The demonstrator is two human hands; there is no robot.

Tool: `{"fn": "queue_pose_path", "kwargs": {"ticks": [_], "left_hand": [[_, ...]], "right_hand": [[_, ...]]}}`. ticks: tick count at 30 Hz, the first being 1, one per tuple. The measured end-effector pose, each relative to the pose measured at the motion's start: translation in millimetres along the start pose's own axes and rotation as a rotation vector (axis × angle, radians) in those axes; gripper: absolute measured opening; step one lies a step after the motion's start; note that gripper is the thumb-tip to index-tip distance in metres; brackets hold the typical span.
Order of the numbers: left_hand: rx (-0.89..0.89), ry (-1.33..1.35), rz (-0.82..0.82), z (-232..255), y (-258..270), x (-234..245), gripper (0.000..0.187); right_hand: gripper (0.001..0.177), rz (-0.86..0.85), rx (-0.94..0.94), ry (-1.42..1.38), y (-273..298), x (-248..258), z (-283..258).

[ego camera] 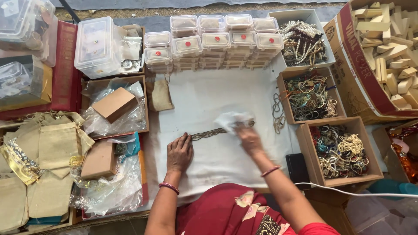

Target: The person cleans a long, dark beaded necklace with a white cloth on a table. They then place the necklace into a small beige pouch and put the pouch into a clear plastic container.

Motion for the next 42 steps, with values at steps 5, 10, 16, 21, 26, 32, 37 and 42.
{"fn": "queue_pose_path", "kwargs": {"ticks": [5, 10, 16, 21, 26, 32, 37, 42], "left_hand": [[0.000, -0.016, -0.003, 0.4, 0.8, -1.8, 0.042], [-0.001, -0.013, -0.006, 1.3, 0.3, 1.0, 0.042], [0.022, -0.019, -0.087, -5.5, 3.6, -17.4, 0.039], [0.001, 0.005, 0.001, 0.6, 1.1, 0.2, 0.044], [0.004, -0.007, -0.004, 0.5, 2.1, -2.4, 0.044], [-0.001, -0.014, -0.003, -2.0, 6.6, -5.2, 0.043], [0.013, -0.018, -0.035, -4.3, 5.2, -14.5, 0.040], [0.004, -0.006, -0.003, 0.7, 0.9, -1.0, 0.045]], "right_hand": [[0.049, 0.102, -0.228, 0.157, 7.1, 22.3, 64.8], [0.022, -0.021, -0.229, -0.038, -26.6, -43.6, -5.4], [0.037, 0.142, 0.392, -0.172, -29.5, 22.2, -144.2], [0.045, -0.103, -0.101, 0.059, 20.6, -25.5, 31.0], [0.044, 0.157, -0.233, 0.143, 23.0, 22.5, 76.3], [0.028, 0.110, -0.016, -0.085, -37.7, -25.9, -60.9], [0.038, 0.154, 0.333, -0.062, -30.1, 7.9, -121.2], [0.046, 0.159, -0.025, 0.055, 17.4, 19.3, 20.6]]}}
Point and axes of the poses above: each hand's wrist, its own y-axis away from the middle knuckle, its own x-axis out of the back of the hand, z = x × y, the point moved 10 cm from there along -y, towards the middle knuckle, and after that the axes turned 10 degrees about -y, right-handed, at the moved point
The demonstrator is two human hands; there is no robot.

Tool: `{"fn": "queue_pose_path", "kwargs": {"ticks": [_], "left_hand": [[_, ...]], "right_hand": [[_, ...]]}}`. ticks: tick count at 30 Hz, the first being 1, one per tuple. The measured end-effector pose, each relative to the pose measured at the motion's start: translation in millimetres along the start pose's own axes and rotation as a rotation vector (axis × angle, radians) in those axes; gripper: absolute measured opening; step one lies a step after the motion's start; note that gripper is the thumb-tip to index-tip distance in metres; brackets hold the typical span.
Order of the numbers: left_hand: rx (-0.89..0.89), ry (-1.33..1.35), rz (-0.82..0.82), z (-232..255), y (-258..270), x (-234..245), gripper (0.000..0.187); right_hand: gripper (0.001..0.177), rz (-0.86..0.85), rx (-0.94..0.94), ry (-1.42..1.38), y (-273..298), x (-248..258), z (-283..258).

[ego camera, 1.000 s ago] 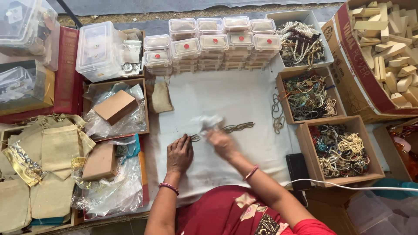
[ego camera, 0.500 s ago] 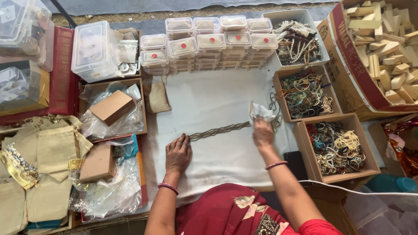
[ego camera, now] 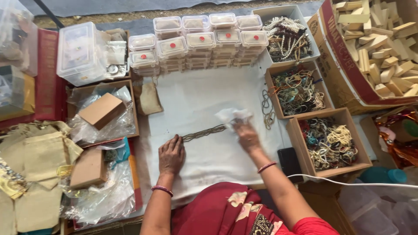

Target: The person cleans a long, dark beaded necklace with a white cloth on a table. They then place the necklace into a small beige pouch and put the pouch into a clear plastic container.

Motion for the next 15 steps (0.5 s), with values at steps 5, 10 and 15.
{"fn": "queue_pose_path", "kwargs": {"ticks": [5, 10, 15], "left_hand": [[0.020, -0.015, -0.008, -5.0, 3.0, -8.8, 0.047], [0.105, 0.018, -0.005, -24.1, 6.1, -35.8, 0.051], [0.364, 0.113, -0.070, -46.9, -4.7, -44.8, 0.030]], "right_hand": [[0.023, -0.359, -0.548, 0.258, -9.5, 35.3, 79.2], [0.036, -0.226, -0.708, 0.338, -1.5, 73.5, 67.4], [0.039, 0.077, -0.253, -0.307, -3.3, 10.9, 51.4]]}}
Point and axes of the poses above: each hand's wrist, its own y-axis away from the middle knuckle, its own x-axis out of the back of the hand, z = x × y, the point moved 10 cm from there along -y, towards the middle knuckle, and after that the axes turned 10 degrees about -y, right-handed, at the moved point
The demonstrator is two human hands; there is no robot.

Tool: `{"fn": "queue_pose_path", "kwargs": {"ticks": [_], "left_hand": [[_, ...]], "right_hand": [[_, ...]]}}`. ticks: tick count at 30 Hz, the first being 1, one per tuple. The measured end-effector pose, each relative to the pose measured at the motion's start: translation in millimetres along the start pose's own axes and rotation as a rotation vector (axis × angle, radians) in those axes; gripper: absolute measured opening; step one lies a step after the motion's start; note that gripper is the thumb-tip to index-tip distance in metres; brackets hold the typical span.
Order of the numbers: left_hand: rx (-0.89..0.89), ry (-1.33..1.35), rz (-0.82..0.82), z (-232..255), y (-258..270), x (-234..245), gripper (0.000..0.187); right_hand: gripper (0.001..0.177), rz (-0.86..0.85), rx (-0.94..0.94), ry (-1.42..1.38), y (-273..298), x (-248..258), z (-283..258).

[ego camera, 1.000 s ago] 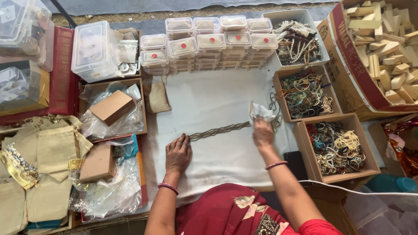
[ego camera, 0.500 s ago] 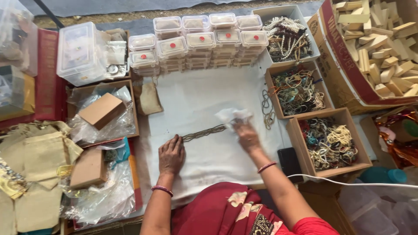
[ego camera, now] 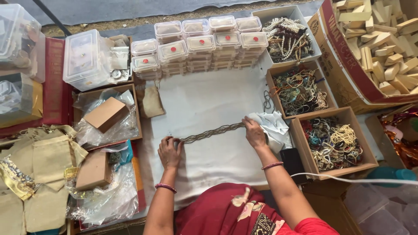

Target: The person cleans a long, dark beaded necklace with a white cloth on a table. They then place the necklace into a small beige pouch and put the pouch into a clear plastic container.

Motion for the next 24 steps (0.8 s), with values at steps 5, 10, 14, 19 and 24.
{"fn": "queue_pose_path", "kwargs": {"ticks": [5, 10, 14, 19, 24], "left_hand": [[0.025, 0.017, -0.057, 1.8, -4.4, -9.3, 0.019], [0.076, 0.238, -0.147, -6.3, -3.0, -19.2, 0.016], [-0.078, 0.285, 0.005, 10.4, 0.9, 5.6, 0.016], [-0.379, 0.058, 0.107, 38.2, 27.6, 16.1, 0.020], [-0.419, 0.047, 0.125, 49.2, 39.7, 38.0, 0.033]], "right_hand": [[0.035, -0.130, -0.111, -0.023, -5.7, -3.4, 14.4], [0.011, -0.219, -0.251, -0.035, -13.2, -4.1, 26.1], [0.006, -0.090, -0.187, -0.031, -11.9, 9.6, 22.4], [0.014, -0.030, 0.020, 0.226, 7.1, 20.7, 7.4], [0.044, 0.157, 0.019, 0.772, 25.1, 73.9, -22.1]]}}
Point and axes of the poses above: each hand's wrist, its own y-axis away from the middle knuckle, its own x-axis out of the back of the hand, z = x × y, the point moved 10 cm from there along -y, towards the middle knuckle, and after that the axes turned 10 degrees about -y, right-handed, at the moved point
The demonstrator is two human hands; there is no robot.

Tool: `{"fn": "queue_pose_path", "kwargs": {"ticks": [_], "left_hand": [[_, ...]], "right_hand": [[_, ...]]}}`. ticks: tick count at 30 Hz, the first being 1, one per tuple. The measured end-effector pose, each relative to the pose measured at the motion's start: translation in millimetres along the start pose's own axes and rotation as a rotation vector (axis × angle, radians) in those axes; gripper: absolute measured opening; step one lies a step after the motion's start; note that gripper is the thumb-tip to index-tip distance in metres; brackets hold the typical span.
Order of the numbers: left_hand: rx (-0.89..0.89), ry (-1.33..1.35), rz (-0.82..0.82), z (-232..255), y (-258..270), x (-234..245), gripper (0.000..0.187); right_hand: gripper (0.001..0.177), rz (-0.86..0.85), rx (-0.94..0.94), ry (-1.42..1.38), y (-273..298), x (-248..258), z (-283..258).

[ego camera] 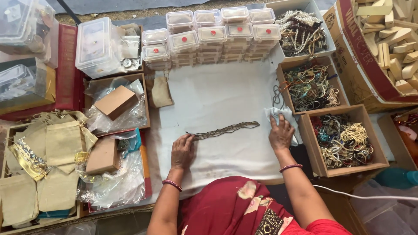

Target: The person cleans a long, dark beaded necklace with a white cloth on a table. They then place the necklace into a small beige pouch and put the pouch into a clear plastic container.

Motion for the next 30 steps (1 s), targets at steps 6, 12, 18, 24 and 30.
{"fn": "queue_pose_path", "kwargs": {"ticks": [6, 12, 18, 24, 30], "left_hand": [[-0.044, -0.095, 0.002, 5.6, -0.2, -4.2, 0.037], [-0.028, -0.091, 0.019, 7.1, -0.1, 5.2, 0.029], [-0.024, -0.181, 0.037, 4.9, 2.7, 1.6, 0.030], [0.020, -0.135, 0.001, 1.5, -0.8, 0.9, 0.030], [0.002, -0.147, -0.003, 3.7, -3.7, 4.8, 0.043]], "right_hand": [[0.049, -0.180, -0.240, -0.420, 0.3, -88.7, 30.1], [0.020, -0.182, 0.385, -0.869, -12.0, -78.9, -192.3], [0.041, -0.261, 0.480, -0.693, 4.9, -4.9, -220.3], [0.059, -0.182, 0.182, -0.374, 25.1, -58.2, -50.4], [0.037, -0.449, -0.305, -0.511, -12.9, -84.5, -34.1]]}}
Point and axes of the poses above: each hand's wrist, its own y-axis away from the middle knuckle, its own x-axis out of the back of the hand, z = x × y, the point moved 10 cm from there along -y, towards the middle knuckle, and after that the axes turned 10 degrees about -y, right-handed, at the moved point
